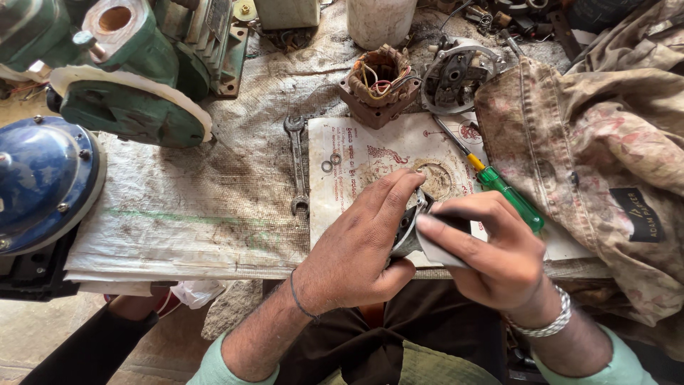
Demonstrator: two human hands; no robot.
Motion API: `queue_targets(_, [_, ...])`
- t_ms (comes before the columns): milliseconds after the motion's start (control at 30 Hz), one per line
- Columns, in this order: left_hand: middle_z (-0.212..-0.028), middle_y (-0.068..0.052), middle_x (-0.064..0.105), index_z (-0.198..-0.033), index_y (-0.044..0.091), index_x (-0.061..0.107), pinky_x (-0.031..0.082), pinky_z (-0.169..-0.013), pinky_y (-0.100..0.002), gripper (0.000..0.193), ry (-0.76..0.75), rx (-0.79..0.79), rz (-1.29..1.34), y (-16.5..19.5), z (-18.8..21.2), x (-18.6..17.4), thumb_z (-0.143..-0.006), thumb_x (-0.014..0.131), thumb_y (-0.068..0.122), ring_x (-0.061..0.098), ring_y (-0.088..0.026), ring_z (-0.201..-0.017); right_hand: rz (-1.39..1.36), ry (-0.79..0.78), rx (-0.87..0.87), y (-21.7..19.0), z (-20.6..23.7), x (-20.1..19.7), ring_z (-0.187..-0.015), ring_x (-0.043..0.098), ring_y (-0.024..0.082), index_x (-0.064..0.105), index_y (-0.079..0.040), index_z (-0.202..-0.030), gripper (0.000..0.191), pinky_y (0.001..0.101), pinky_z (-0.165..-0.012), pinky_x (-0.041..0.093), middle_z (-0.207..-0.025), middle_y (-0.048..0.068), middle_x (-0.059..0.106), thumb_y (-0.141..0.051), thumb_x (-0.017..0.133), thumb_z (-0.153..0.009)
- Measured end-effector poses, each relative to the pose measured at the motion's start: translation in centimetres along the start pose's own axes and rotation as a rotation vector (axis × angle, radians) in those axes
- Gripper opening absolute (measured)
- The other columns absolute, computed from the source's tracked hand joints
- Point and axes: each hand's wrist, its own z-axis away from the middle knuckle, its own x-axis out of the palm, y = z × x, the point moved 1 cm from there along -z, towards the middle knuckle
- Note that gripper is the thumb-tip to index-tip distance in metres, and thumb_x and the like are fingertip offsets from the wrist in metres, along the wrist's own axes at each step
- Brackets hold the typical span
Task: The person works on an aluminum electric motor end bell at a cluttered workbench. They first unscrew a fastener from the housing with a green-handled screwdriver, then repeatedly rub the housing's edges and surfaces with a sanding block, turning the part to reach different sides, and finally scrape inside the housing with a small screwdriver.
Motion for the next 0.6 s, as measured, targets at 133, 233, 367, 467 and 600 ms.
queue_targets(133, [-0.157,-0.027,0.043,-0.155,-0.001,0.032,0.037,-0.126,-0.047,0.093,-0.012,-0.016,0.033,-0.11,-0.04,-0.16,-0.07,0.068,0.011,0.042,-0.044,-0.151,-0.095,0.064,0.077,0.2,0.04,-0.15,-0.093,0.069,0.022,0.075,-0.008,-0.112,0.03,0.0329,-0.08,0.056,-0.108,0.01,0.068,-0.006,0.074,-0.082])
queue_targets(233, [-0.158,-0.027,0.044,-0.155,0.0,0.033,0.038,-0.125,-0.046,0.092,-0.037,-0.049,0.08,-0.18,0.02,-0.28,-0.07,0.066,0.011,0.044,-0.043,-0.15,0.042,0.101,0.254,0.23,0.11,0.22,-0.093,0.071,0.02,0.075,-0.006,-0.115,0.026,0.0295,-0.076,0.057,-0.112,0.012,0.069,0.003,0.074,-0.09])
queue_targets(367, [-0.158,-0.027,0.046,-0.158,-0.002,0.03,0.038,-0.126,-0.044,0.094,-0.043,-0.049,0.111,-0.27,0.17,-0.36,-0.072,0.064,0.01,0.045,-0.042,-0.151,-0.003,0.051,0.328,0.27,-0.11,0.67,-0.095,0.073,0.021,0.074,-0.006,-0.116,0.031,0.0299,-0.078,0.061,-0.112,0.012,0.07,0.005,0.074,-0.087])
queue_targets(467, [-0.158,-0.029,0.044,-0.16,-0.005,0.026,0.037,-0.125,-0.044,0.096,-0.038,-0.057,0.102,-0.35,0.25,-0.31,-0.073,0.064,0.011,0.044,-0.043,-0.151,0.011,0.019,0.299,0.3,-0.33,0.59,-0.1,0.074,0.024,0.073,-0.007,-0.118,0.036,0.0313,-0.082,0.061,-0.114,0.012,0.071,0.007,0.072,-0.085])
queue_targets(600, [-0.157,-0.029,0.046,-0.159,-0.005,0.028,0.039,-0.123,-0.044,0.094,-0.036,-0.073,0.127,-0.31,0.3,-0.37,-0.074,0.065,0.011,0.047,-0.043,-0.149,0.048,0.013,0.201,0.13,-0.37,0.31,-0.101,0.071,0.026,0.074,-0.008,-0.117,0.042,0.0343,-0.084,0.059,-0.115,0.013,0.07,0.009,0.071,-0.079])
